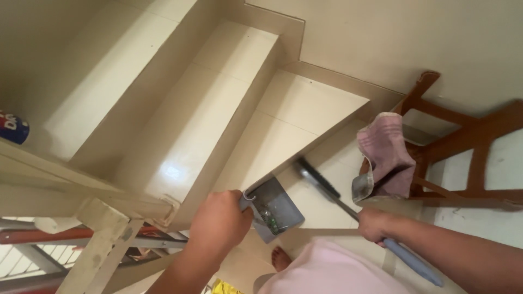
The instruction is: Sweeping dust and debris from the stairs into a dustpan using a broom.
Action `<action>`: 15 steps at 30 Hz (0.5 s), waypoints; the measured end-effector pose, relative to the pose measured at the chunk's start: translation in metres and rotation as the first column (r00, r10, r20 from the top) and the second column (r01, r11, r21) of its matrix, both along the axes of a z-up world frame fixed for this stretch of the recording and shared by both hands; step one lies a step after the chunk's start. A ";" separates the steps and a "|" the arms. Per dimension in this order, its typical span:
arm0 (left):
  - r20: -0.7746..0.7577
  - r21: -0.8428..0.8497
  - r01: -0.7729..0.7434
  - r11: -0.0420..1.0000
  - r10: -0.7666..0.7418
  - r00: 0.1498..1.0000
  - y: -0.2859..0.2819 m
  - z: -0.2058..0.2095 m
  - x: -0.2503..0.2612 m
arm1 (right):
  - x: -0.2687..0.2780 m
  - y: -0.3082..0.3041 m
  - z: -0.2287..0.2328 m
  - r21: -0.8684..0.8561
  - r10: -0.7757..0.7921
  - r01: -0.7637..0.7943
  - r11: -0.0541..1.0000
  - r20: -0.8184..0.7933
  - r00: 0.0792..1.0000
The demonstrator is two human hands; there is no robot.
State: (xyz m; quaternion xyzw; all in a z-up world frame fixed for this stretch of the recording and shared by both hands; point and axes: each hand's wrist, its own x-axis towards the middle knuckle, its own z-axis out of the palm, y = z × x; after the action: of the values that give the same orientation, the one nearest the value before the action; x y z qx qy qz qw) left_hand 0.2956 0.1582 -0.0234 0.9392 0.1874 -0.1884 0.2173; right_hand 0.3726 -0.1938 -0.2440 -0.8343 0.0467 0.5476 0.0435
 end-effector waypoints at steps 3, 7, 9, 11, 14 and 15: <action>-0.068 0.002 0.010 1.000 -0.010 0.998 -0.001 0.007 0.007 | -0.005 -0.011 0.015 0.068 0.178 -0.175 0.982 -0.047 0.983; -0.062 -0.008 0.040 0.999 -0.040 0.997 -0.001 0.001 0.010 | -0.012 -0.045 0.030 0.171 0.041 -0.030 0.985 -0.061 0.997; -0.058 0.004 0.047 0.999 -0.046 0.997 -0.001 -0.002 0.013 | -0.014 -0.059 0.052 0.137 -0.110 0.124 0.983 -0.107 0.988; -0.070 -0.007 0.049 0.999 -0.050 0.996 -0.003 0.002 0.015 | -0.031 -0.088 0.063 0.142 -0.155 0.170 0.975 -0.111 0.982; -0.075 -0.012 0.065 0.998 -0.066 0.995 -0.007 0.004 0.020 | -0.061 -0.145 0.054 0.102 -0.177 0.179 0.978 -0.036 0.984; -0.073 -0.006 0.075 0.997 -0.075 0.994 -0.008 0.004 0.021 | -0.071 -0.167 0.047 0.054 -0.145 0.143 0.988 0.036 0.989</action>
State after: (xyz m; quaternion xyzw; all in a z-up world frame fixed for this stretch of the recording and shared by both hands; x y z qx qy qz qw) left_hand 0.3169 0.1500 -0.0195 0.9377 0.1594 -0.2310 0.2048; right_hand 0.3012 -0.3611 -0.1965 -0.8381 0.0918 0.5273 0.1051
